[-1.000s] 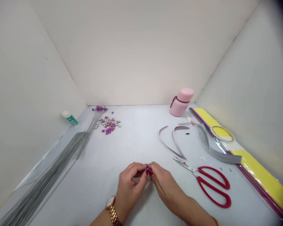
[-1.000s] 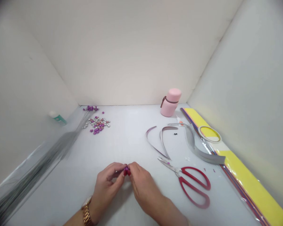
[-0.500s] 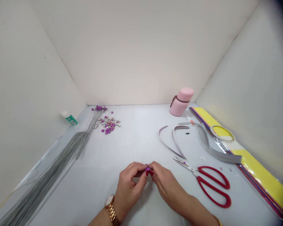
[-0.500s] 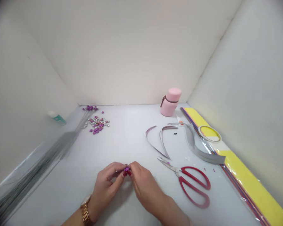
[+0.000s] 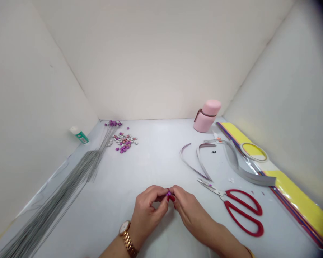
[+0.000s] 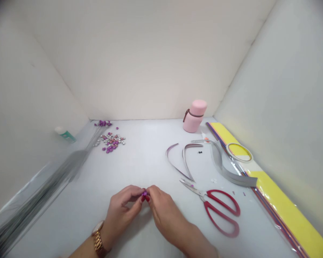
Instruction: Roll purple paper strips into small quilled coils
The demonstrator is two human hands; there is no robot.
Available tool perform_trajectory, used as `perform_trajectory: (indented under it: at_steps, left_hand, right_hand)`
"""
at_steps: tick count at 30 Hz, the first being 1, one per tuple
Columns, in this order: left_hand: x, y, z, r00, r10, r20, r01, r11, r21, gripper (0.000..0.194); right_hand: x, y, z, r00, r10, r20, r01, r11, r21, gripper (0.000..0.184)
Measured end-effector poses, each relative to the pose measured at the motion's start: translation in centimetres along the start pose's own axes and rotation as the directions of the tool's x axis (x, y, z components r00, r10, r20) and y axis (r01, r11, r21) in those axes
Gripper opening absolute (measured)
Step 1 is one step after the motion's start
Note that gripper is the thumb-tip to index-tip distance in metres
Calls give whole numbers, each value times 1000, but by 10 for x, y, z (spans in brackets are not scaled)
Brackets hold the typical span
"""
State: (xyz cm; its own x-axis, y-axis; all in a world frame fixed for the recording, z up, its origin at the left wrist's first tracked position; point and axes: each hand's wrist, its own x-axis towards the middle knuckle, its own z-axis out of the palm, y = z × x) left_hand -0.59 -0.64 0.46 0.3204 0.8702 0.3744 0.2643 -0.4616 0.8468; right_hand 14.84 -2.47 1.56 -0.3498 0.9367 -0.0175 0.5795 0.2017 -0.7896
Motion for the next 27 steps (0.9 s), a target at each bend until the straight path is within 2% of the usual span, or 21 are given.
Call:
perform_trajectory:
  at_steps: [7, 13, 18, 21, 27]
  left_hand:
    - [1, -1, -1, 999, 48, 20, -48, 999, 0, 21]
    - [1, -1, 3, 998, 56, -20, -56, 998, 36, 18]
    - [1, -1, 3, 995, 77, -58, -74, 996, 54, 18]
    - [-1, -1, 3, 990, 113, -82, -105, 990, 94, 17]
    - [-4, 1, 4, 976, 164, -140, -144, 979, 142, 17]
  right_hand:
    - [-1, -1, -1, 1000, 2, -1, -2, 1000, 26, 16]
    - [-2, -3, -4, 999, -2, 53, 1, 1000, 23, 16]
    - [-2, -4, -4, 999, -15, 49, 17, 999, -33, 16]
    - [-2, -6, 1, 1000, -29, 1, 29, 998, -64, 18]
    - [-4, -4, 20, 982, -84, -168, 55, 984, -171, 18]
